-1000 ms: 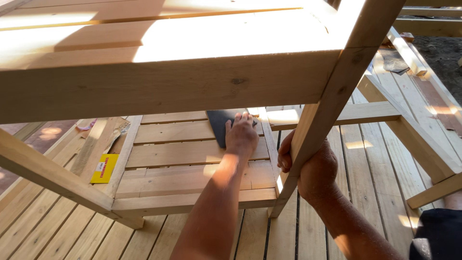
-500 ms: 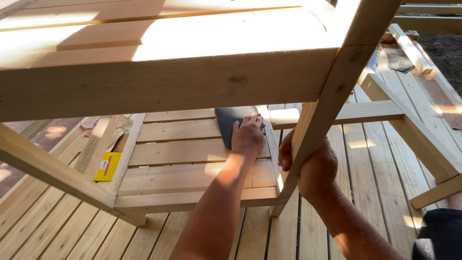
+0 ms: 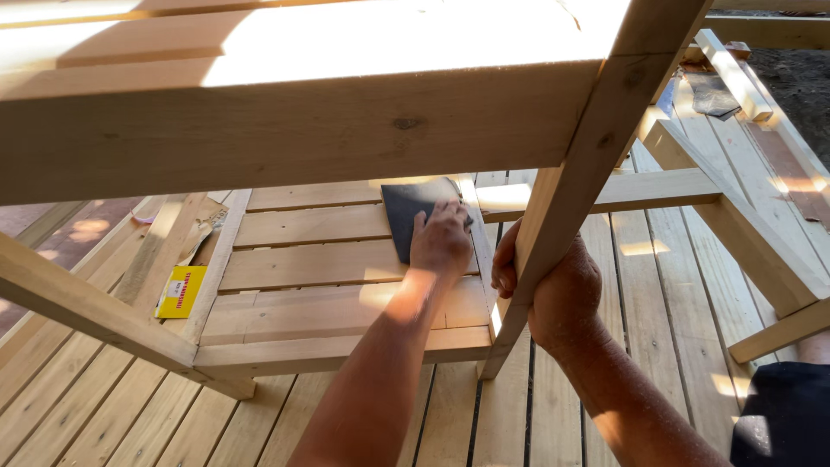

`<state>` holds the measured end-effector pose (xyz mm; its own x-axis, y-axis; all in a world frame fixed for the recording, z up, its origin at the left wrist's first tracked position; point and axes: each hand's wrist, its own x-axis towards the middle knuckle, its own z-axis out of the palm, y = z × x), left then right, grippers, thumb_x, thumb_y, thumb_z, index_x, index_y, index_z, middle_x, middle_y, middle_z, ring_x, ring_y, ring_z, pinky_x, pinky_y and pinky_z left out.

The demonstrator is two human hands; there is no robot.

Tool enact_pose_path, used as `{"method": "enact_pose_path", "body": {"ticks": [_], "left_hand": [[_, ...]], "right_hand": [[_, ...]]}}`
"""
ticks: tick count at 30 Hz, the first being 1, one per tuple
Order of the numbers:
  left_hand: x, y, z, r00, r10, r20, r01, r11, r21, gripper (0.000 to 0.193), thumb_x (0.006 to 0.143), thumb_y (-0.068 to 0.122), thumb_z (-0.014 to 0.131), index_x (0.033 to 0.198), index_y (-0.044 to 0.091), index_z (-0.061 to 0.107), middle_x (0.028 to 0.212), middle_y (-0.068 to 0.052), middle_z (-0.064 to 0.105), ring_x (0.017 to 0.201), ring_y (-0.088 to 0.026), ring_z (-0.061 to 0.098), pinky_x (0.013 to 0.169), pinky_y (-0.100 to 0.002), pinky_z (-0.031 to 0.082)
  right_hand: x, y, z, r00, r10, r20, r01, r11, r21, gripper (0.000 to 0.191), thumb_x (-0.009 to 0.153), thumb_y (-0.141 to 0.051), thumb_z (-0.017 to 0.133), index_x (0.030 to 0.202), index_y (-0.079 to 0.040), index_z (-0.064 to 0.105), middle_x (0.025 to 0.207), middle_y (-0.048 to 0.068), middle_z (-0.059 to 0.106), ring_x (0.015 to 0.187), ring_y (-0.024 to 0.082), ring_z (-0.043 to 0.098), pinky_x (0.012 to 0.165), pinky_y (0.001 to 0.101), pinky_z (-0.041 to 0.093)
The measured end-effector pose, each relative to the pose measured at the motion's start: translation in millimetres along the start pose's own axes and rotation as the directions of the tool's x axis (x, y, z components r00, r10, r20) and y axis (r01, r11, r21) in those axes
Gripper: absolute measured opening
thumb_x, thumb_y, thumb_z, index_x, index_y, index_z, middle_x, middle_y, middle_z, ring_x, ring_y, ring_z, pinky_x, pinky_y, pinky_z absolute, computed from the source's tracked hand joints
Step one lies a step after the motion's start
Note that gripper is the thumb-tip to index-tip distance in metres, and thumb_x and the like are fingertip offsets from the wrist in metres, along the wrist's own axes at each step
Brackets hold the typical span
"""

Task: The person sands a wooden chair frame with a sheet of sandpaper, holding the frame steady with one hand while rubbing the sandpaper over the slats, rails and legs. They work over the seat, side rails and lower legs, repositioning the sandpaper and turning the chair to reach different surfaces.

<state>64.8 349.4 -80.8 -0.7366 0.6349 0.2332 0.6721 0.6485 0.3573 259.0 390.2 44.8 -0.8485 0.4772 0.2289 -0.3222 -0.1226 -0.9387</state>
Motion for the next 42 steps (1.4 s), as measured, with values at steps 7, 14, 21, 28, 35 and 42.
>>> {"method": "enact_pose_path", "body": {"ticks": [7,14,21,28,35,42], "left_hand": [[43.2,12.0,-18.3,0.986,-0.119,0.119,0.107,0.988,0.107,0.044,0.099,0.024,0.047,0.141,0.014,0.055,0.155,-0.001,0.047,0.147,-0.02,0.037,0.121,-0.049,0.025],[-29.4,-20.9,-19.7,0.995,0.033,-0.099,-0.038,0.998,-0.049,0.039,0.102,0.025,0.047,0.135,0.009,0.061,0.154,-0.008,0.046,0.145,-0.027,0.035,0.117,-0.055,0.024],[48.3,-17.3,-36.4,0.975,-0.176,0.137,0.166,0.983,0.079,0.038,0.102,0.025,0.05,0.136,0.014,0.063,0.146,-0.005,0.059,0.143,-0.021,0.046,0.125,-0.047,0.028],[-25.7,-45.3,-14.7,0.983,0.033,-0.182,-0.04,0.999,-0.033,0.04,0.099,0.021,0.05,0.136,0.009,0.061,0.151,-0.006,0.051,0.143,-0.026,0.037,0.116,-0.053,0.024],[30.8,-21.8,-36.6,0.986,-0.151,0.065,0.146,0.987,0.064,0.039,0.098,0.017,0.045,0.134,0.011,0.06,0.151,-0.001,0.052,0.144,-0.02,0.039,0.12,-0.051,0.025],[11.9,-28.0,-21.5,0.998,-0.013,-0.067,0.017,0.999,0.049,0.043,0.096,0.018,0.048,0.137,0.008,0.059,0.152,-0.005,0.05,0.144,-0.024,0.039,0.117,-0.051,0.026]], "right_hand": [[1.2,1.6,-0.2,1.0,0.008,-0.006,-0.008,1.0,0.027,0.054,0.102,-0.034,0.027,0.074,0.0,0.059,0.052,0.01,0.049,0.048,0.02,0.045,0.05,0.0357,0.043],[0.4,6.0,-1.2,1.0,-0.026,0.008,0.026,0.999,0.032,0.054,0.104,-0.036,0.029,0.078,0.001,0.059,0.055,0.01,0.049,0.05,0.02,0.047,0.053,0.0364,0.044],[0.1,6.4,-3.4,0.999,-0.036,0.015,0.036,0.999,0.014,0.061,0.106,-0.042,0.025,0.078,-0.001,0.06,0.054,0.01,0.051,0.047,0.019,0.046,0.051,0.036,0.045],[-0.1,2.3,1.7,1.0,-0.016,-0.022,0.016,0.999,0.032,0.057,0.105,-0.037,0.025,0.076,-0.001,0.059,0.053,0.01,0.051,0.048,0.019,0.047,0.051,0.0361,0.045],[1.6,5.8,-2.0,0.999,-0.033,0.003,0.034,0.999,-0.018,0.054,0.102,-0.034,0.029,0.073,-0.001,0.06,0.052,0.009,0.049,0.046,0.019,0.045,0.05,0.0355,0.043],[1.6,5.3,0.1,0.999,-0.044,-0.004,0.044,0.999,0.008,0.053,0.101,-0.035,0.03,0.074,-0.001,0.06,0.052,0.009,0.05,0.047,0.019,0.046,0.051,0.0356,0.045]]}}
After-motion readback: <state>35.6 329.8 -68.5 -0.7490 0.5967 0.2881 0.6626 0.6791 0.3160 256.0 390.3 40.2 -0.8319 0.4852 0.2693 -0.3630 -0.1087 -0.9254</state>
